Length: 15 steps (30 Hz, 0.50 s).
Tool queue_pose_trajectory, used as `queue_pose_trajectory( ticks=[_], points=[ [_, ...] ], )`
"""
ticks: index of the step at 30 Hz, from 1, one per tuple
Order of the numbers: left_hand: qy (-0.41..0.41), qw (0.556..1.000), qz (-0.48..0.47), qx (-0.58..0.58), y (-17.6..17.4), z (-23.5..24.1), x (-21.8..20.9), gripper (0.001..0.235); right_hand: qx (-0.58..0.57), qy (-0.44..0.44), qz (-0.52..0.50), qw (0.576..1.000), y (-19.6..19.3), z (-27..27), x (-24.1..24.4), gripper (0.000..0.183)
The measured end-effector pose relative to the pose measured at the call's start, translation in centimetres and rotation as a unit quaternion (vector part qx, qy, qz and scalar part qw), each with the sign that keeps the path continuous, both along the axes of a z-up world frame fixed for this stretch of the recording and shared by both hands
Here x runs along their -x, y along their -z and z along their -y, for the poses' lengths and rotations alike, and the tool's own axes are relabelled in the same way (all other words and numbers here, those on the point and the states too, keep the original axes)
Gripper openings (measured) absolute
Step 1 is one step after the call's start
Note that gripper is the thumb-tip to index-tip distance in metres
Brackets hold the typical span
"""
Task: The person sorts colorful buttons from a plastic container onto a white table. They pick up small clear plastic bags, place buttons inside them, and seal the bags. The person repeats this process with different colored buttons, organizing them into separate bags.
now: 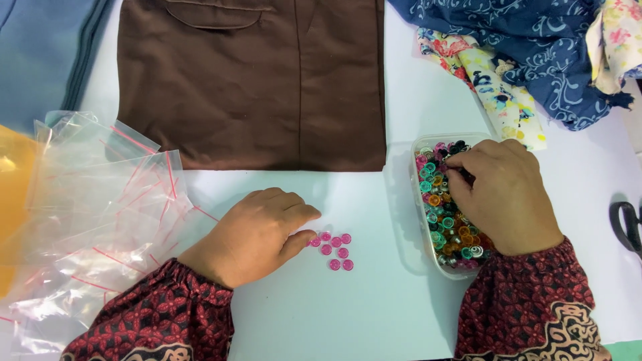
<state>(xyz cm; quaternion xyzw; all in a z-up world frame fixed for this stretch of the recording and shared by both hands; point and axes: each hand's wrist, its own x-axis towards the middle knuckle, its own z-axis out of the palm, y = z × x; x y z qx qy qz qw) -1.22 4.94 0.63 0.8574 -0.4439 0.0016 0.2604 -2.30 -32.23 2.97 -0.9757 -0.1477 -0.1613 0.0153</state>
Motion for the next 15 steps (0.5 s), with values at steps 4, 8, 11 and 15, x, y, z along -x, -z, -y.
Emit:
queue_pose_trajectory(
  ticks=[4,8,11,15],
  points=[
    [0.0,1.0,0.012,-0.004,0.3,0.0,0.2,0.023,0.01,0.026,-0.023,0.999,-0.7,-0.6,0.2,0.01],
    [0.0,1.0,0.017,-0.006,0.4,0.0,0.1,0.022,-0.005,0.048,-0.034,0.998,-0.8,-0.4,0.3,0.012],
    [0.002,1.0,0.028,-0.002,0.5,0.0,0.1,0.021,0.01,0.075,-0.028,0.997,-0.9,-0.3,0.5,0.013],
    [-0.003,0.999,0.039,-0.01,0.9,-0.1,0.1,0.018,0.039,0.049,0.024,0.998,-0.1,0.6,0.5,0.015]
  ],
)
